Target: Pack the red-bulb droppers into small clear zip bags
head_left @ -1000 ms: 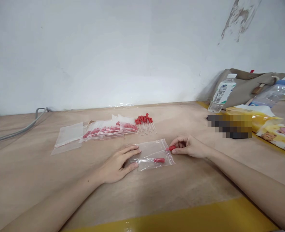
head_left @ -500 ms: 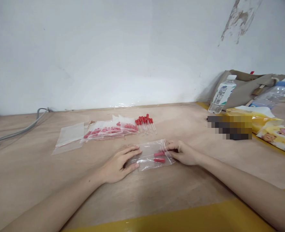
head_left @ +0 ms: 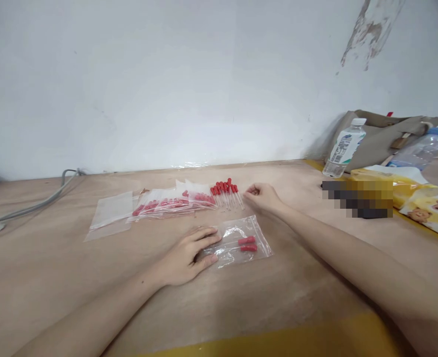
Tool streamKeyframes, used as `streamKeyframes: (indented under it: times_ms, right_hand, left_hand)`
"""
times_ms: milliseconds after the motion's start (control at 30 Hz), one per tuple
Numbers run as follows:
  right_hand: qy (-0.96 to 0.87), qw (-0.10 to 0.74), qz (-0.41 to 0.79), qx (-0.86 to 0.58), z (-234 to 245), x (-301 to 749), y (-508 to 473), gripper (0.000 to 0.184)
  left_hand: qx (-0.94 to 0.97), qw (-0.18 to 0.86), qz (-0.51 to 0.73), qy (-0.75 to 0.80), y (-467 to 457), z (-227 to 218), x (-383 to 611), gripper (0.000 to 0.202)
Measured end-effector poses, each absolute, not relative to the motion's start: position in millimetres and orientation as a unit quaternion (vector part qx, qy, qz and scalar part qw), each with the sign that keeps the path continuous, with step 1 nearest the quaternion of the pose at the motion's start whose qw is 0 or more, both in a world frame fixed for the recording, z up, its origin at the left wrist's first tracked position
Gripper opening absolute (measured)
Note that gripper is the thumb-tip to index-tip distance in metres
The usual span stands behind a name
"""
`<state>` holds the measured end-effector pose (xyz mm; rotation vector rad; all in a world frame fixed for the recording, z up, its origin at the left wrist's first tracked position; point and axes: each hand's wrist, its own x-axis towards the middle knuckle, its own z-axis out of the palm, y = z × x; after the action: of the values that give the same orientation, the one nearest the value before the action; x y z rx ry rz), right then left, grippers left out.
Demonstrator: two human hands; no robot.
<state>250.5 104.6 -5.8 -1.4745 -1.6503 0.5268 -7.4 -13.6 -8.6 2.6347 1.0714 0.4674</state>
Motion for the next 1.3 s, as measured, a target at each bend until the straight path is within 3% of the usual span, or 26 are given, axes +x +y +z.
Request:
streamKeyframes:
  times_ms: [167, 400, 567, 767, 1000, 1300]
  right_hand:
    - [-0.627, 0.427, 0.207, -0.618, 1.5, 211.7, 157.9, 0.029]
    - [-0.560, 0.439, 0.280, -0.644, 1.6, 193.9, 182.6, 0.014]
    - [-0.532, 0.501, 0.339, -0.592, 16.6, 203.2, 161.6, 0.019]
    - [-0.454, 0.636, 0.359, -0.511, 13.4, 268.2, 106.6, 0.025]
    - [-0.395, 0.617, 0.442, -0.517, -19.8, 300.9, 53.4, 0.024]
    - [-0.444, 0.580, 0.499, -0.467, -22.1, 280.7, 30.9, 0.030]
  left_hand:
    - [0.906, 0.140, 0.169, 0.363, -13.8, -8.7, -8.6, 0.043]
    - [0.905, 0.140, 0.165, 0.366, -14.4, -7.7, -8.3, 0.043]
    - [0.904, 0.140, 0.164, 0.369, -13.8, -8.9, -7.9, 0.043]
    - [0.905, 0.138, 0.153, 0.373, -13.7, -8.6, -7.5, 0.043]
    - [0.907, 0.132, 0.146, 0.371, -12.5, -6.6, -6.2, 0.043]
    - [0.904, 0.147, 0.158, 0.369, -12.8, -8.9, -8.8, 0.042]
